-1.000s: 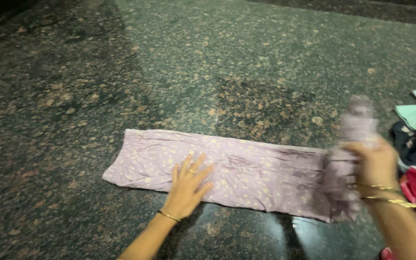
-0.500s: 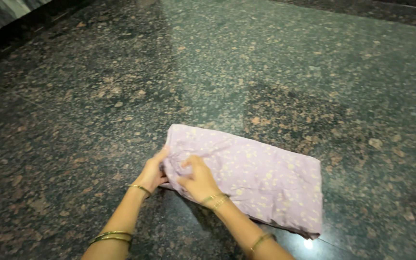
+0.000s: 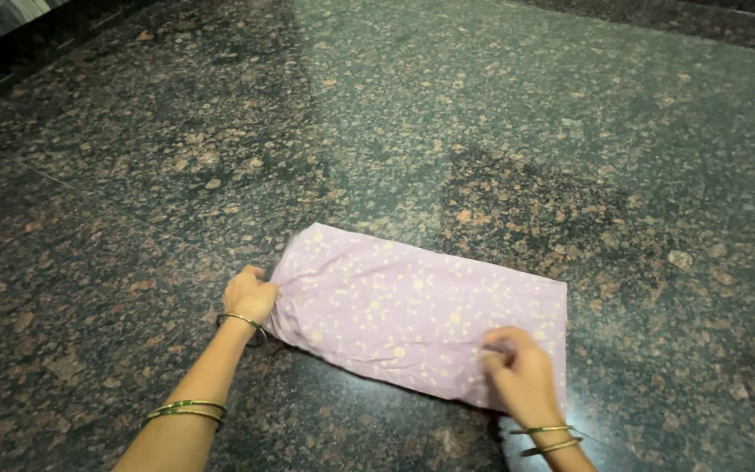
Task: The person folds a light purple floral top and matching bottoms on a dark tiled floor. They smooth the fabric, fold the sleeves and sides, and then fold the garment into a compact rectangle before placing it on a pile of other clothes.
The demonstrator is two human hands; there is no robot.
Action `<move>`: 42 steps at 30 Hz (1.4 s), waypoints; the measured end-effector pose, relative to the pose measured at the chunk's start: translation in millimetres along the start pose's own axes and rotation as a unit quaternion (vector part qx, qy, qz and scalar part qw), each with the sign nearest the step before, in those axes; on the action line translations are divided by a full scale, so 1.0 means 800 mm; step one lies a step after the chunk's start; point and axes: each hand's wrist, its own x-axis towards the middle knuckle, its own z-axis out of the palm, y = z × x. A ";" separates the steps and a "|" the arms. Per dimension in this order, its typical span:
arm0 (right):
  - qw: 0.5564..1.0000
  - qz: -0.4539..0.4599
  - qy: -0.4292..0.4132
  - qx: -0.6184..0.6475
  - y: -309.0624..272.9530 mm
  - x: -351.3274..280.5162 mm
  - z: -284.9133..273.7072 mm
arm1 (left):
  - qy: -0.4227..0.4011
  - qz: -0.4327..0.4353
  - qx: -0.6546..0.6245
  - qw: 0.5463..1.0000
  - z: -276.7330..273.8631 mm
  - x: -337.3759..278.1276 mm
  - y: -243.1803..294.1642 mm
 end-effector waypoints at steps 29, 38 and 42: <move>0.975 0.060 0.010 0.216 0.032 0.125 -0.202 | -0.423 -0.040 -0.385 0.819 -0.043 0.009 0.221; 0.973 -0.182 -0.014 0.140 0.130 0.086 -0.279 | -0.164 0.513 -0.153 0.829 -0.054 -0.004 0.212; 0.990 -0.127 0.005 -0.066 0.212 0.037 -0.220 | -0.301 0.317 0.227 0.870 -0.040 -0.079 0.153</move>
